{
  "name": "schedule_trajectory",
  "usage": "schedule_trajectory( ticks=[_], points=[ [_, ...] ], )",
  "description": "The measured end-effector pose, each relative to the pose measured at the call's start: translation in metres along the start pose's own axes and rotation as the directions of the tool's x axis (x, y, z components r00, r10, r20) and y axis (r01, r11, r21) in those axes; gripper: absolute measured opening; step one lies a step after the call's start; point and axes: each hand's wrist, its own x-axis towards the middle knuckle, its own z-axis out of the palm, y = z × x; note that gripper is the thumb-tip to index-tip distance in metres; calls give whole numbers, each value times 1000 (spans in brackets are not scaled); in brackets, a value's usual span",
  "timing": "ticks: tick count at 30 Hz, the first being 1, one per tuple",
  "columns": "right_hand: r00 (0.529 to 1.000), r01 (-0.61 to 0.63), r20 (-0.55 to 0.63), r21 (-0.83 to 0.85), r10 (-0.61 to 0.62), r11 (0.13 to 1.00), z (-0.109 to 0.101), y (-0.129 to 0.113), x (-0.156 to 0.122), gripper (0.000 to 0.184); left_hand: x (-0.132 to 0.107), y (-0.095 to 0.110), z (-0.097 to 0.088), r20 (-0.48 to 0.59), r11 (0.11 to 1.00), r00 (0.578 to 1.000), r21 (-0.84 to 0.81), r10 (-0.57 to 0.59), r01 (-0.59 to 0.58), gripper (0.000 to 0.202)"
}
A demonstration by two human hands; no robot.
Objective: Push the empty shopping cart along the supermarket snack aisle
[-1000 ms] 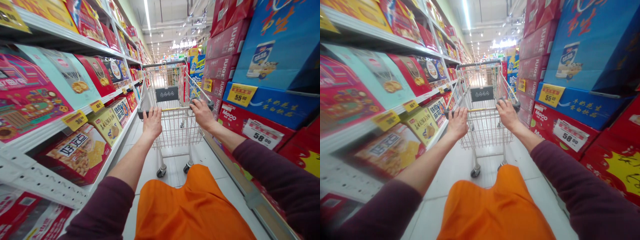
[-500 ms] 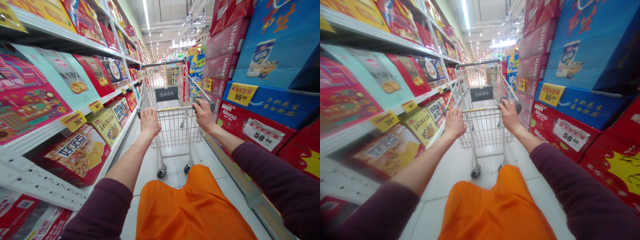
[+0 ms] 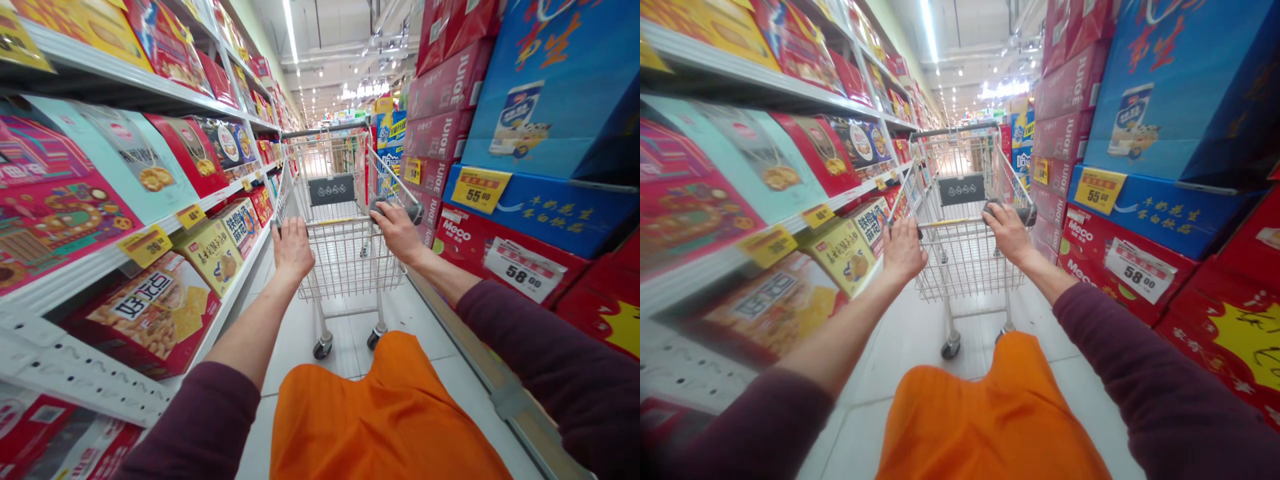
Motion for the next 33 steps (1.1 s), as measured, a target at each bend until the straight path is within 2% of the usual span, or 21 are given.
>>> schedule_trajectory(
  ticks=[3, 9, 12, 16, 21, 24, 26, 33],
  points=[
    [1000, -3, 1, 25, 3, 1000, 7, -12, -1, 45, -1, 6, 5, -19, 999, 999, -21, -31, 31, 73],
    [999, 40, 10, 97, -41, 994, 40, -71, 17, 46, -3, 8, 2, 9, 1000, 1000, 11, -24, 24, 74],
    [994, 103, 25, 100, -106, 990, 46, -86, 26, 44, -4, 5, -1, 11, 1000, 1000, 9, -15, 15, 74],
    [986, 161, 43, 66, -164, 985, 35, -71, 26, 41, -6, 3, -5, 47, 1000, 999, 24, -7, 6, 72],
    [995, 93, -25, -20, -93, 995, 20, -31, 13, 42, -4, 4, -7, 83, 999, 996, 45, -18, 14, 73],
    [995, 70, -73, -24, -72, 997, 23, -27, 8, 42, -4, 6, -7, 93, 998, 995, 54, -26, 21, 74],
    [993, 85, -83, -21, -87, 996, 31, -39, 10, 42, -4, 8, -7, 83, 998, 996, 58, -32, 27, 75],
    [979, 205, 4, 26, -206, 978, 58, -109, 38, 41, -5, 9, -10, 122, 994, 991, 105, -52, 39, 72]
  ],
)
